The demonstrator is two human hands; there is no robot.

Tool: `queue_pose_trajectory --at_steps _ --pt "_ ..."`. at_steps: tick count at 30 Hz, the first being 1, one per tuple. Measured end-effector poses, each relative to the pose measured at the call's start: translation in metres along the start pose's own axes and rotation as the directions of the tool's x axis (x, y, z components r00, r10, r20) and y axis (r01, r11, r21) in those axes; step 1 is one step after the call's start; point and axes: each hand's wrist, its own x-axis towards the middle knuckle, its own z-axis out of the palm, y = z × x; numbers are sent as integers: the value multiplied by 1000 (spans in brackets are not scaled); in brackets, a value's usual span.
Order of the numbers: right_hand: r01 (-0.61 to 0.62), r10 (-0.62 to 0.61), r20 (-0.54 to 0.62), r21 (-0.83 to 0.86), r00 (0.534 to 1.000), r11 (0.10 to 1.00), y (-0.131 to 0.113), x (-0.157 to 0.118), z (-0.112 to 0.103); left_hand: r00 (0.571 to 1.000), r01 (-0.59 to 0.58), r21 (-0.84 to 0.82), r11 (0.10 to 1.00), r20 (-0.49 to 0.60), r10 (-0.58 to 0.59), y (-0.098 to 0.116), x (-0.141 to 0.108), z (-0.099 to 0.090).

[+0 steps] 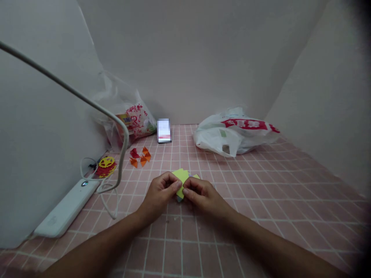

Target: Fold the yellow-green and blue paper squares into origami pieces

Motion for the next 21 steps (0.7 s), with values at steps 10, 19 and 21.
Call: queue_pose_trajectory --at_steps 10,19,21 --pt "-77 79 -19 102 997 992 -2 -4 11 998 32 19 999 -46 -31 0 -5 5" --pt "1 -3 -52 -35 999 999 -4 -6 12 1000 -23 86 996 -16 25 -1 -2 2" --pt "-11 10 -64 -13 998 1000 -5 -6 12 1000 -1 25 1000 1 1 -1 -2 1"
